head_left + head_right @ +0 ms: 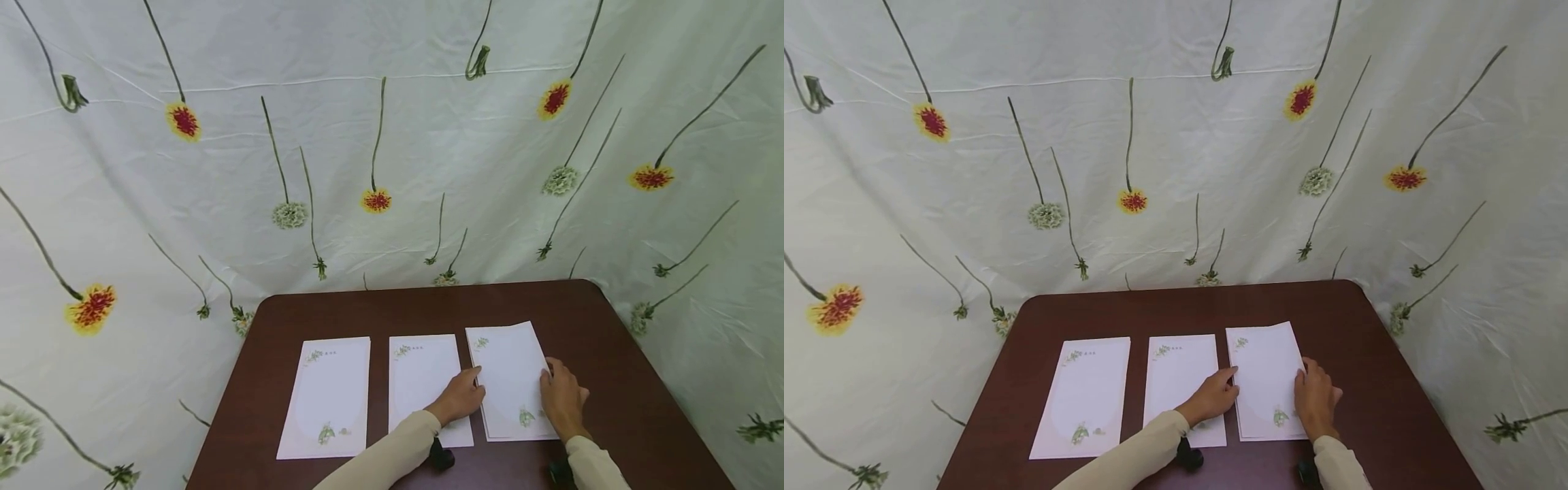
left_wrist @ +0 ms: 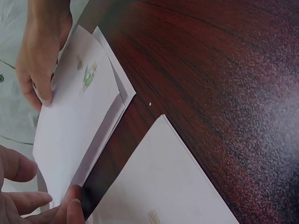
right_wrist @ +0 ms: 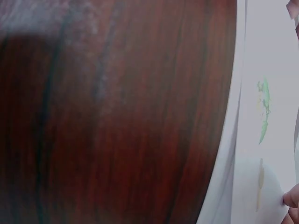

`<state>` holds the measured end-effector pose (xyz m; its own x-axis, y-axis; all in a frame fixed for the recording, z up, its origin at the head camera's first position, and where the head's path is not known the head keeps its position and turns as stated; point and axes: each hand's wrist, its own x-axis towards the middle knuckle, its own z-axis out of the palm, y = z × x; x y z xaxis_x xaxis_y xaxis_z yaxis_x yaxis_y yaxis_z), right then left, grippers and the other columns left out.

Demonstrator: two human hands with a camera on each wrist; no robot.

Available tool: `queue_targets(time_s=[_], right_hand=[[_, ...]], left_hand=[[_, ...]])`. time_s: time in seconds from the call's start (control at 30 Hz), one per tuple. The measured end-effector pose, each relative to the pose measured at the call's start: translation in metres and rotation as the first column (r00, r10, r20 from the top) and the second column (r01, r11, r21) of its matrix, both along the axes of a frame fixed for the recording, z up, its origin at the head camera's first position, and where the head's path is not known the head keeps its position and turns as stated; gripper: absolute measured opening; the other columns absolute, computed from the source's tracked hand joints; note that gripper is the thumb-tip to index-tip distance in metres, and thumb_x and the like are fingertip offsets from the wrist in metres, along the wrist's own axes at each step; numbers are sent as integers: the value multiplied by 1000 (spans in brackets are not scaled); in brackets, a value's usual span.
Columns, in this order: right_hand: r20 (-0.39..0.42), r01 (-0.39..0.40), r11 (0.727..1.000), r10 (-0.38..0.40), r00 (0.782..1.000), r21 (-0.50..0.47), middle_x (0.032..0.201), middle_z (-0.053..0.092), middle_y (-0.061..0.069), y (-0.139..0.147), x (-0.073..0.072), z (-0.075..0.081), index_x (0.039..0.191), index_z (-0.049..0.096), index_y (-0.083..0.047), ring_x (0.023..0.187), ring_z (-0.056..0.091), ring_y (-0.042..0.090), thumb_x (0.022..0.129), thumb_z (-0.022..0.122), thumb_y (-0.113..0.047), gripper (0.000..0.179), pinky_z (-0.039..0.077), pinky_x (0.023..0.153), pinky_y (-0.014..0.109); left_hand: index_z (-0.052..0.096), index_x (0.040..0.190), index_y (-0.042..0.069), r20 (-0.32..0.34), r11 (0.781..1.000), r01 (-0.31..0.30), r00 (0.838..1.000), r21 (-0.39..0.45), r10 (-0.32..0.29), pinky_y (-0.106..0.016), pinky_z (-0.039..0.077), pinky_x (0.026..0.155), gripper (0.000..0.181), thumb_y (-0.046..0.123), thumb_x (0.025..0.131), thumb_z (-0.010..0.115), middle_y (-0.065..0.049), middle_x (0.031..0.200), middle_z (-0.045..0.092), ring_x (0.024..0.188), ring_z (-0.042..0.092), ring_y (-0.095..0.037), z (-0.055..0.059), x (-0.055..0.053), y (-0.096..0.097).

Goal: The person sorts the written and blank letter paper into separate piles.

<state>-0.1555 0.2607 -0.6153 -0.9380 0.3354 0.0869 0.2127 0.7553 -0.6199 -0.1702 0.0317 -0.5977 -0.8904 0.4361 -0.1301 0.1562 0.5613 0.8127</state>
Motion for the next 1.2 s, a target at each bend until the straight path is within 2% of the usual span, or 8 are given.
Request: queue_targets(time_s=[0.13, 0.47, 0.67, 0.8, 0.9, 1.0, 1.07, 1.2], right_hand=[[8, 9, 1000, -9, 1000, 7, 129, 63, 35, 1, -1, -4, 141, 54, 7, 120, 58, 53, 107, 49, -14, 40, 32, 89, 62], [53, -16, 999, 14, 999, 30, 137, 48, 38, -2, 3, -4, 143, 51, 10, 129, 43, 56, 104, 55, -18, 48, 31, 97, 68], [40, -21, 999, 20, 999, 39, 135, 46, 38, -5, 5, -5, 142, 51, 12, 127, 41, 57, 104, 55, -18, 48, 29, 97, 69], [-13, -29, 998, 30, 999, 50, 133, 46, 36, -13, 5, 0, 142, 53, 11, 125, 42, 55, 105, 54, -17, 46, 28, 96, 68], [-92, -53, 995, 61, 994, 87, 130, 50, 33, -28, 3, 6, 140, 58, 8, 121, 46, 52, 104, 56, -15, 42, 30, 93, 67], [-143, -107, 985, 126, 982, 133, 132, 54, 30, -49, 2, 13, 137, 63, 5, 120, 50, 50, 104, 60, -16, 39, 33, 90, 65], [-135, -160, 974, 182, 974, 158, 137, 55, 28, -62, 2, 16, 137, 65, 3, 125, 51, 50, 104, 61, -18, 39, 35, 91, 64], [-43, -285, 942, 297, 954, 179, 152, 48, 27, -85, 6, 20, 143, 62, 1, 141, 44, 48, 107, 58, -26, 45, 34, 99, 66]], left_hand=[[48, 150, -11, -23, 1000, -7, 1000, -13, 6, -46, 40, 120, 55, 15, 102, 48, -28, 153, 53, 145, 50, -41, 0, 1, 2], [51, 146, -15, -54, 1000, 1, 999, -12, -2, -46, 43, 117, 51, 10, 102, 48, -30, 152, 52, 139, 56, -41, -1, 1, 1], [52, 145, -15, -70, 1000, 8, 998, -7, -9, -46, 44, 116, 49, 8, 102, 48, -31, 151, 52, 139, 55, -41, -2, 1, -2], [52, 145, -14, -93, 1000, -8, 996, -3, 7, -47, 46, 114, 47, 8, 104, 48, -31, 148, 53, 135, 56, -40, -1, 3, -10], [51, 146, -12, -114, 999, -43, 993, -6, 42, -49, 46, 113, 46, 8, 105, 46, -31, 146, 52, 134, 56, -41, 2, 2, -21], [56, 143, -9, -168, 991, -121, 979, -52, 111, -53, 46, 110, 44, 10, 104, 49, -28, 143, 54, 132, 56, -43, 6, 2, -36], [61, 139, -6, -210, 978, -191, 963, -90, 169, -56, 46, 104, 42, 11, 102, 53, -27, 141, 55, 130, 56, -45, 7, 4, -49], [65, 134, -6, -249, 938, -313, 930, -147, 271, -60, 40, 96, 39, 12, 100, 60, -26, 143, 53, 128, 53, -46, 7, 8, -79]])
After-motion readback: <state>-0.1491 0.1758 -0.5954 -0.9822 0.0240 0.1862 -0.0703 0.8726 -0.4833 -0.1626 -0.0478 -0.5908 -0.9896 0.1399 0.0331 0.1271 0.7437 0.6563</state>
